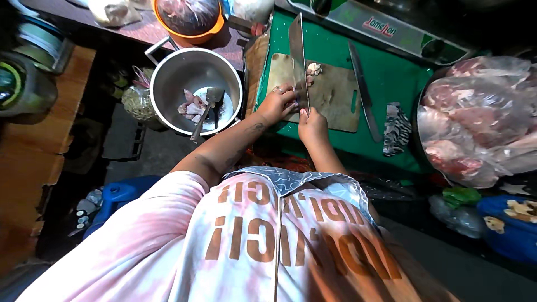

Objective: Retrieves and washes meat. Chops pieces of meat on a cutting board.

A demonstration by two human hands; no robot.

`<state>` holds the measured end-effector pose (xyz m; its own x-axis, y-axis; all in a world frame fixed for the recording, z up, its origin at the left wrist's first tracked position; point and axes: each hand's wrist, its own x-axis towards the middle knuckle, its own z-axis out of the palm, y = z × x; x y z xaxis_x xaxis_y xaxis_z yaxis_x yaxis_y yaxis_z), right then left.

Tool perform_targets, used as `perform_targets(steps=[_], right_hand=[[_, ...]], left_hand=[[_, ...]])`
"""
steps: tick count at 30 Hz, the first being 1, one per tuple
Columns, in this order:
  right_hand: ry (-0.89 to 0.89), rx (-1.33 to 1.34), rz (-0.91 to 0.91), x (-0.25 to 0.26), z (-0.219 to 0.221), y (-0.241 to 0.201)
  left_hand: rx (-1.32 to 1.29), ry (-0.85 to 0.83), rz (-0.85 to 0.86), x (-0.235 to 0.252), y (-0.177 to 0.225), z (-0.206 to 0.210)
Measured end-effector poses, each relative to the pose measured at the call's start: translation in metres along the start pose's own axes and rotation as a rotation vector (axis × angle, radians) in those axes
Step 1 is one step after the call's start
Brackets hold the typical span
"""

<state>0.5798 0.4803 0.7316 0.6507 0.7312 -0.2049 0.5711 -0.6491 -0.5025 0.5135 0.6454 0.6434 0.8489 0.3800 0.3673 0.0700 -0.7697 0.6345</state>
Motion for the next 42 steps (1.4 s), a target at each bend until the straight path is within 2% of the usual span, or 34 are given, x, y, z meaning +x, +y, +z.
perform_targets(steps=[6, 9, 11, 14, 15, 16, 18, 19, 21, 24, 28, 33, 37, 39, 42], right_hand=[[-0.102, -0.053, 0.133, -0.026, 0.008, 0.029], [-0.21, -0.126, 0.286, -0.054, 0.01, 0.053], [-0.344, -0.177, 0.37, -0.069, 0.005, 0.073], [-0.654, -0.223, 0.479, -0.083, -0.039, 0.067], [-0.662, -0.208, 0.487, -0.085, -0.048, 0.068], [-0.563, -0.172, 0.445, -0.091, -0.048, 0.074], [-0.225, -0.071, 0.266, -0.098, -0.033, 0.085], [-0.112, -0.022, 0.218, -0.095, -0.031, 0.074], [0.001, 0.115, 0.184, -0.078, -0.027, 0.051], [0.074, 0.261, 0.123, -0.038, -0.014, 0.031], [0.127, 0.167, 0.059, -0.002, -0.009, -0.002], [0.02, 0.057, 0.114, 0.019, 0.013, -0.009], [-0.007, 0.115, 0.151, 0.019, 0.012, -0.005], [0.071, 0.14, 0.105, 0.012, -0.001, -0.012], [0.307, 0.197, -0.111, -0.002, -0.038, -0.031]], left_hand=[[0.01, -0.006, -0.049, 0.003, 0.0, 0.001], [0.004, 0.01, -0.051, 0.003, 0.0, -0.001], [-0.022, 0.009, -0.054, 0.002, -0.001, -0.002], [-0.08, -0.007, -0.05, -0.001, -0.004, -0.005], [-0.1, -0.003, -0.045, -0.001, -0.005, -0.007], [-0.12, 0.003, -0.047, -0.002, -0.005, -0.008], [-0.146, 0.03, -0.056, -0.005, -0.003, -0.011], [-0.153, 0.054, -0.059, -0.006, -0.002, -0.01], [-0.154, 0.089, -0.067, -0.009, -0.001, -0.006], [-0.13, 0.098, -0.071, -0.011, -0.001, -0.005], [-0.121, 0.098, -0.068, -0.012, 0.0, -0.005], [-0.141, 0.081, -0.083, -0.012, 0.003, -0.005], [-0.164, 0.094, -0.091, -0.015, 0.001, -0.005], [-0.194, 0.143, -0.135, -0.016, 0.004, -0.01], [-0.213, 0.257, -0.226, -0.018, 0.005, -0.025]])
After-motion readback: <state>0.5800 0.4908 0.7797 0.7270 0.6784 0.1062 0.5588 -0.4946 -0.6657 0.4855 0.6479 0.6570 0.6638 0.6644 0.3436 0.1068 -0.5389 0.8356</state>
